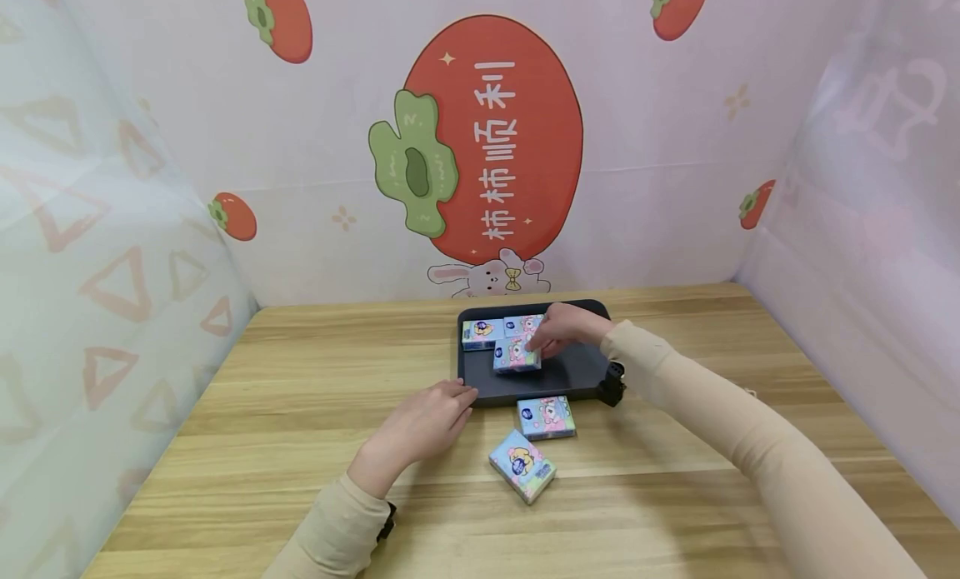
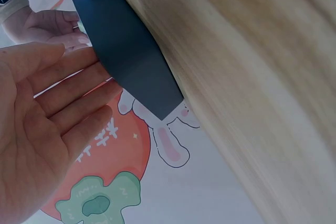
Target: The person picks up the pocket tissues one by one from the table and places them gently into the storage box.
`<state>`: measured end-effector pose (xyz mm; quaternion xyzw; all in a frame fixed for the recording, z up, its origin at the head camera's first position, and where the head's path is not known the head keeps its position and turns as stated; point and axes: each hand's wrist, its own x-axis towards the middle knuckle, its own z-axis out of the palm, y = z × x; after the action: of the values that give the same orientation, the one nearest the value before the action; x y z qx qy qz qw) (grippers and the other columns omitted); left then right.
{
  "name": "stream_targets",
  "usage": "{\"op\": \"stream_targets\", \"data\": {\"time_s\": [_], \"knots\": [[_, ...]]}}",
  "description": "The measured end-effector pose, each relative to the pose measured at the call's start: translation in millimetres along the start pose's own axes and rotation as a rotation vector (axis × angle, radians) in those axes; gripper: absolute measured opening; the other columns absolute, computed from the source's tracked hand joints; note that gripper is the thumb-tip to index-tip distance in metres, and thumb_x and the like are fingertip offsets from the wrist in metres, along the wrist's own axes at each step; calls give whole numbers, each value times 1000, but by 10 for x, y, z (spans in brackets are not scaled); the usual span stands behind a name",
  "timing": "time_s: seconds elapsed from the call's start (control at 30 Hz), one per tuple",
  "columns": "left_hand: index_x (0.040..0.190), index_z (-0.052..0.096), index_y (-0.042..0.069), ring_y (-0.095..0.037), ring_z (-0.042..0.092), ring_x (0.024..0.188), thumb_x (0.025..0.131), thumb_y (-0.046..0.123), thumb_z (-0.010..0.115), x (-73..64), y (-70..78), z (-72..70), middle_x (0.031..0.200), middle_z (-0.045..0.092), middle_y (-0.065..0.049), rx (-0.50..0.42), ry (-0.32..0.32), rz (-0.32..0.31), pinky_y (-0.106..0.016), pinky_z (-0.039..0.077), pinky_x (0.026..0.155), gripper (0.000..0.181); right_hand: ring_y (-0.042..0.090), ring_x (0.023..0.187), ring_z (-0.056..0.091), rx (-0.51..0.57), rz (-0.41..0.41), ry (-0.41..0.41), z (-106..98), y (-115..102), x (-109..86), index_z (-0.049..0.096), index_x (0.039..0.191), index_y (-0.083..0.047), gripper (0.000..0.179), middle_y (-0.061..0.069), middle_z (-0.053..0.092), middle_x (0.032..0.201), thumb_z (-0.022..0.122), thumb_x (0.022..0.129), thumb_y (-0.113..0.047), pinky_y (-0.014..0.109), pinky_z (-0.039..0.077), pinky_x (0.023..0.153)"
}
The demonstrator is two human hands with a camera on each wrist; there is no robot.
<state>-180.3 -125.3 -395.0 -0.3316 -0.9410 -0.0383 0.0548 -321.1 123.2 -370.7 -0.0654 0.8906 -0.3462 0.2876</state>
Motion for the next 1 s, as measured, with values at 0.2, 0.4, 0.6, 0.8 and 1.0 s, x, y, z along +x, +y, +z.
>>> {"op": "stream_targets", "data": {"time_s": [0.2, 0.4, 0.6, 0.8, 1.0], "knots": [[118, 66, 4, -26, 60, 115, 95, 18, 56, -6, -1, 9, 120, 65, -12, 13, 0, -1, -39, 52, 96, 29, 12, 67, 66, 18, 5, 13, 29, -36, 26, 71, 100, 0, 31, 7, 72, 87, 75, 82, -25, 34, 58, 83], [118, 66, 5, -26, 60, 115, 95, 19, 55, -12, 6, 12, 121, 65, -12, 10, -12, -15, -39, 52, 96, 29, 13, 67, 66, 37, 15, 15, 53, -71, 46, 71, 99, 1, 29, 8, 72, 87, 75, 81, -22, 35, 58, 83], [119, 65, 5, -26, 60, 116, 95, 19, 55, -8, 8, 8, 121, 64, -12, 13, -20, -23, -39, 52, 97, 30, 13, 66, 67, 68, 33, 4, 70, -118, 58, 70, 98, 1, 28, 8, 71, 86, 75, 82, -20, 36, 57, 86], [119, 65, 5, -27, 60, 115, 95, 20, 55, -2, 4, 6, 121, 64, -12, 21, -26, -22, -39, 52, 97, 30, 14, 68, 69, 117, 45, -13, 90, -138, 94, 70, 97, 3, 25, 9, 71, 84, 75, 81, -16, 36, 57, 86], [119, 66, 5, -27, 60, 115, 95, 19, 55, -1, 1, 12, 121, 65, -12, 18, -19, -20, -39, 52, 97, 29, 18, 76, 71, 130, 43, -16, 125, -160, 126, 69, 99, 4, 26, 11, 71, 90, 75, 81, -15, 36, 56, 88]]}}
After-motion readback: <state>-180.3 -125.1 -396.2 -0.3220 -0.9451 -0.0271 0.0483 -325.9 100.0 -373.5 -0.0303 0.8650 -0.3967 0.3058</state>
